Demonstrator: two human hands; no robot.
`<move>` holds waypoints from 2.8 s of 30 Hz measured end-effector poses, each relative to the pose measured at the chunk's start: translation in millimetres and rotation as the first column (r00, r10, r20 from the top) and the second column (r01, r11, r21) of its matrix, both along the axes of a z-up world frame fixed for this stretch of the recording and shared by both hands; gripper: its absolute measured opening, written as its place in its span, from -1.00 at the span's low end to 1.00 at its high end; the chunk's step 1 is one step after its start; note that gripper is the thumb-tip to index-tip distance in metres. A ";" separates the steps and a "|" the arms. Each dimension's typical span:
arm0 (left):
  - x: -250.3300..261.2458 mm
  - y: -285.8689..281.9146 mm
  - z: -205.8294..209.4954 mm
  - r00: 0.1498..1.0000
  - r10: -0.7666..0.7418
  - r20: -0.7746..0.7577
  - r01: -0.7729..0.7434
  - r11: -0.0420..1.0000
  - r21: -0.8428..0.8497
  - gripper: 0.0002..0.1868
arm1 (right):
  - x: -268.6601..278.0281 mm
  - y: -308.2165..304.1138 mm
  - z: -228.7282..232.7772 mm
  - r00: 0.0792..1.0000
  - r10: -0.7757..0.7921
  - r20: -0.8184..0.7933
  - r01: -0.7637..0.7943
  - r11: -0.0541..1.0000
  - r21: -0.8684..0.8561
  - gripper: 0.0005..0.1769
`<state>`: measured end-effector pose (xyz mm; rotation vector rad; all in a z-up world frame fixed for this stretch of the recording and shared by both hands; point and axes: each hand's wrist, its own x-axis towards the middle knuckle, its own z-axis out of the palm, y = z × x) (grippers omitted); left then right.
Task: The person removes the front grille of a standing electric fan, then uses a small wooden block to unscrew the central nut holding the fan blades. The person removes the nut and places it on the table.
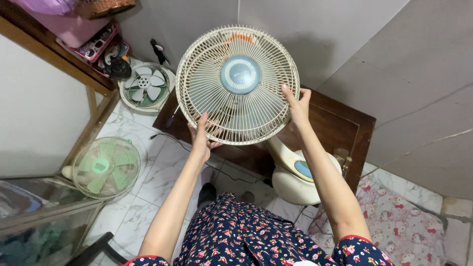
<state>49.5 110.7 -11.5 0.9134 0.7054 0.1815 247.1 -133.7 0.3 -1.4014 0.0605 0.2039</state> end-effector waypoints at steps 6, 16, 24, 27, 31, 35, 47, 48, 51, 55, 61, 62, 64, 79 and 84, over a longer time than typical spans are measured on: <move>9.3 37.5 -38.9 0.996 -0.044 -0.078 0.035 0.994 -0.106 0.03 | 18.9 37.6 -29.3 0.997 -0.045 0.059 0.058 0.969 -0.240 -0.17; 21.0 75.0 -79.4 0.984 -0.164 -0.068 0.144 0.962 -0.233 0.03 | 23.4 78.4 -37.6 0.995 -0.094 -0.009 0.075 0.839 -0.539 -0.08; 25.7 84.3 -109.5 0.963 -0.261 -0.066 0.231 0.926 -0.297 0.07 | 20.7 94.5 -36.1 0.987 -0.138 -0.079 0.071 0.830 -0.553 -0.04; 26.6 83.5 -122.6 0.960 -0.261 -0.102 0.217 0.922 -0.321 0.07 | 22.9 95.8 -43.3 0.984 -0.142 -0.107 0.052 0.803 -0.594 -0.03; 26.5 81.5 -134.7 0.962 -0.253 -0.105 0.202 0.914 -0.351 0.11 | 27.6 97.4 -57.8 0.984 -0.144 -0.109 0.046 0.784 -0.618 0.00; 24.4 79.2 -140.7 0.965 -0.237 -0.114 0.177 0.906 -0.385 0.11 | 34.9 93.2 -80.1 0.987 -0.133 -0.092 0.041 0.758 -0.651 0.04; 26.6 71.5 -161.1 0.960 -0.257 -0.113 0.191 0.893 -0.406 0.21 | 48.0 83.2 -108.7 0.990 -0.090 -0.105 -0.004 0.739 -0.673 0.08; 26.5 70.6 -162.3 0.959 -0.262 -0.107 0.199 0.894 -0.401 0.22 | 48.1 83.1 -107.5 0.990 -0.088 -0.114 -0.012 0.738 -0.675 0.09; 26.9 70.2 -162.8 0.956 -0.260 -0.135 0.190 0.901 -0.389 0.23 | 49.1 82.8 -108.1 0.989 -0.101 -0.111 -0.002 0.730 -0.684 0.08; 27.0 71.8 -157.0 0.949 -0.294 -0.115 0.235 0.902 -0.362 0.24 | 52.0 78.9 -117.1 0.990 -0.097 -0.103 -0.001 0.724 -0.690 0.07; 34.7 78.9 -145.4 0.923 -0.287 -0.255 0.221 0.940 -0.258 0.23 | 53.2 74.7 -122.8 0.989 -0.121 -0.082 0.035 0.740 -0.672 0.05; 36.6 81.1 -145.6 0.918 -0.275 -0.285 0.212 0.950 -0.231 0.22 | 53.3 74.5 -122.3 0.989 -0.126 -0.076 0.043 0.743 -0.668 0.05; 38.1 86.1 -148.5 0.922 -0.207 -0.328 0.160 0.973 -0.164 0.21 | 53.4 73.4 -121.4 0.983 -0.147 -0.109 0.040 0.752 -0.658 0.05; 108.8 189.8 -208.2 0.972 -0.067 -0.224 0.127 0.956 0.263 -0.11 | 34.6 88.8 -85.3 0.991 -0.078 -0.108 -0.003 0.801 -0.598 -0.07; 128.4 200.7 -208.7 0.966 -0.118 -0.231 0.191 0.925 0.328 -0.05 | 30.4 78.6 -82.9 0.997 -0.047 -0.058 0.010 0.852 -0.523 -0.16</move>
